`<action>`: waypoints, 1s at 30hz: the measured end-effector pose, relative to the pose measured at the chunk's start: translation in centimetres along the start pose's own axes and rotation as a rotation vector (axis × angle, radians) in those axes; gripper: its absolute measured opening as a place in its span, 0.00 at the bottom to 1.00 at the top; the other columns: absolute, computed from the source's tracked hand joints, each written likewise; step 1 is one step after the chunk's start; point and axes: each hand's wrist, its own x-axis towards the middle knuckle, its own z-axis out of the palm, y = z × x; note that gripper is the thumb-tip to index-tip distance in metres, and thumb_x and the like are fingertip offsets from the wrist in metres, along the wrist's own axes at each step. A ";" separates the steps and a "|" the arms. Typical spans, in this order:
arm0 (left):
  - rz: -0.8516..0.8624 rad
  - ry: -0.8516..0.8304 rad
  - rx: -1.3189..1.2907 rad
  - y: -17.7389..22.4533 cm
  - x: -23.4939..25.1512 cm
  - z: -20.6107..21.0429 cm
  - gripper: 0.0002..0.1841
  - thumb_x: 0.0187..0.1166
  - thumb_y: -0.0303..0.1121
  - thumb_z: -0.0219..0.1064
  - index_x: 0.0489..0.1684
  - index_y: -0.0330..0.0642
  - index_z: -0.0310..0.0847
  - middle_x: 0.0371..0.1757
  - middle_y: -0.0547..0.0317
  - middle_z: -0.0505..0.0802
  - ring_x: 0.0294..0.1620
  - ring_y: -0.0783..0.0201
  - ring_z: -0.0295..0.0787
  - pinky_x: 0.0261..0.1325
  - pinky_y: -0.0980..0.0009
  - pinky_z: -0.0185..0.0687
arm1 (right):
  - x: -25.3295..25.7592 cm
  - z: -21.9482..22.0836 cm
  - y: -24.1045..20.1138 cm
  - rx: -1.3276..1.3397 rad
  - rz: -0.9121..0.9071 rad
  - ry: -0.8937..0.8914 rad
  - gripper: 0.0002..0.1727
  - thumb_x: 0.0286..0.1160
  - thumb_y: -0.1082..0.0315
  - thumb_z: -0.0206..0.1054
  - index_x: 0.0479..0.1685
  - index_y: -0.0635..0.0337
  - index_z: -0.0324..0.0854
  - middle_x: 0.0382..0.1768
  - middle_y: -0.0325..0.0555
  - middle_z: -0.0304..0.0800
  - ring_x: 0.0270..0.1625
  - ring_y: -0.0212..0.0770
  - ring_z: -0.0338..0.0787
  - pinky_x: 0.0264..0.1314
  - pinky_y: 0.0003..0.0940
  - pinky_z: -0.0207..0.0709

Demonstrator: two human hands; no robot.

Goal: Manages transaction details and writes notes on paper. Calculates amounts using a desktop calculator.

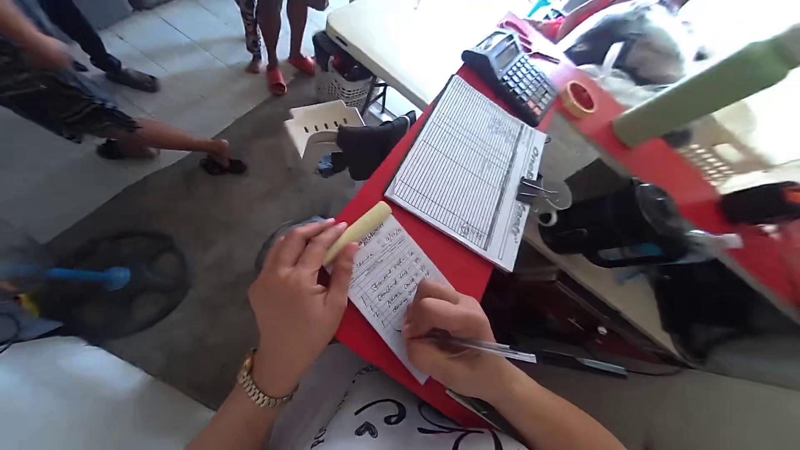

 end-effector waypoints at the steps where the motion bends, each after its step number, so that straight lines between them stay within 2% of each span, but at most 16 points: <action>1: -0.004 0.004 0.003 0.0 -0.1 0.0 0.19 0.86 0.50 0.63 0.61 0.50 0.92 0.65 0.56 0.92 0.64 0.58 0.88 0.58 0.56 0.83 | -0.1 0.1 0.0 -0.001 0.012 -0.006 0.03 0.62 0.78 0.67 0.25 0.64 0.79 0.29 0.43 0.78 0.36 0.28 0.80 0.37 0.16 0.73; 6: 0.002 0.014 0.008 -0.1 -0.1 0.1 0.20 0.86 0.50 0.62 0.62 0.50 0.92 0.65 0.56 0.92 0.62 0.57 0.87 0.57 0.57 0.81 | 0.0 0.4 -0.2 -0.025 0.039 0.001 0.02 0.62 0.79 0.68 0.28 0.64 0.81 0.30 0.43 0.77 0.36 0.26 0.79 0.35 0.13 0.72; 9: 0.002 0.013 0.007 -0.1 -0.1 0.2 0.19 0.86 0.50 0.62 0.62 0.51 0.92 0.65 0.57 0.92 0.62 0.58 0.87 0.56 0.57 0.81 | -0.1 0.8 -0.3 -0.138 -0.027 -0.015 0.03 0.61 0.78 0.68 0.26 0.62 0.80 0.27 0.43 0.74 0.32 0.28 0.75 0.31 0.15 0.68; 11: -0.001 0.015 0.005 -0.1 -0.1 0.2 0.19 0.86 0.50 0.62 0.62 0.51 0.92 0.65 0.57 0.92 0.62 0.58 0.87 0.56 0.57 0.81 | 0.0 0.5 -0.3 -0.060 -0.014 -0.038 0.04 0.61 0.78 0.67 0.23 0.63 0.79 0.26 0.43 0.73 0.31 0.28 0.75 0.30 0.17 0.66; 13: -0.005 0.013 0.010 0.0 -0.1 0.2 0.20 0.86 0.51 0.62 0.61 0.52 0.92 0.65 0.57 0.92 0.62 0.59 0.87 0.55 0.57 0.81 | 0.2 -0.3 -0.1 0.123 0.069 0.007 0.03 0.65 0.79 0.66 0.28 0.64 0.79 0.30 0.42 0.78 0.33 0.26 0.79 0.32 0.17 0.73; 15: -0.007 0.011 0.017 0.0 -0.1 0.2 0.20 0.86 0.52 0.62 0.61 0.52 0.92 0.65 0.57 0.92 0.61 0.58 0.87 0.54 0.56 0.81 | 0.6 -1.5 0.1 0.220 0.119 0.111 0.03 0.72 0.79 0.67 0.37 0.62 0.81 0.38 0.42 0.83 0.32 0.28 0.87 0.31 0.22 0.87; 17: -0.003 0.009 0.017 -0.1 -0.1 0.2 0.20 0.86 0.52 0.62 0.61 0.52 0.92 0.65 0.57 0.92 0.60 0.57 0.88 0.53 0.56 0.81 | 1.0 -2.9 0.0 0.210 0.112 0.190 0.06 0.75 0.79 0.69 0.45 0.61 0.84 0.48 0.45 0.85 0.41 0.35 0.93 0.39 0.30 0.94; 19: -0.003 0.007 0.016 -0.1 -0.1 0.1 0.20 0.86 0.52 0.61 0.61 0.51 0.92 0.64 0.56 0.92 0.61 0.56 0.88 0.53 0.56 0.81 | 0.8 -3.5 -0.3 0.149 0.086 0.190 0.07 0.73 0.78 0.70 0.47 0.61 0.86 0.53 0.47 0.82 0.51 0.38 0.93 0.48 0.32 0.95; 20: -0.001 0.006 0.019 -0.1 -0.1 0.1 0.20 0.86 0.52 0.61 0.61 0.51 0.92 0.64 0.56 0.92 0.61 0.56 0.88 0.53 0.56 0.81 | 0.6 -3.4 -0.4 0.112 0.069 0.173 0.07 0.72 0.77 0.69 0.45 0.61 0.86 0.52 0.47 0.81 0.51 0.37 0.92 0.49 0.31 0.95; 22: 0.005 0.007 0.024 -0.1 -0.1 0.1 0.20 0.86 0.52 0.61 0.61 0.51 0.92 0.64 0.55 0.92 0.60 0.56 0.88 0.53 0.56 0.81 | 0.3 -2.6 -0.7 0.058 0.043 0.136 0.05 0.67 0.78 0.69 0.39 0.64 0.87 0.43 0.47 0.86 0.46 0.35 0.91 0.45 0.28 0.91; 25: 0.006 0.007 0.023 -0.1 -0.1 0.2 0.20 0.86 0.51 0.62 0.60 0.49 0.92 0.64 0.55 0.92 0.59 0.56 0.88 0.53 0.56 0.80 | 0.1 -1.7 -1.0 0.041 0.048 0.052 0.06 0.64 0.80 0.72 0.38 0.67 0.85 0.37 0.47 0.86 0.40 0.32 0.91 0.39 0.23 0.91; 28: 0.008 0.005 0.017 -0.1 -0.1 0.1 0.20 0.86 0.50 0.62 0.60 0.48 0.92 0.64 0.54 0.92 0.58 0.55 0.88 0.53 0.56 0.80 | 0.3 -1.4 -0.2 0.002 0.013 -0.010 0.02 0.60 0.80 0.69 0.27 0.67 0.81 0.29 0.45 0.80 0.36 0.29 0.81 0.35 0.17 0.74; 30: 0.004 0.005 0.013 -0.2 -0.1 0.1 0.20 0.86 0.50 0.62 0.60 0.48 0.92 0.64 0.54 0.92 0.58 0.56 0.88 0.54 0.56 0.80 | 0.3 -1.3 0.4 0.006 -0.009 -0.011 0.03 0.60 0.80 0.67 0.24 0.66 0.79 0.27 0.44 0.76 0.35 0.28 0.78 0.35 0.16 0.69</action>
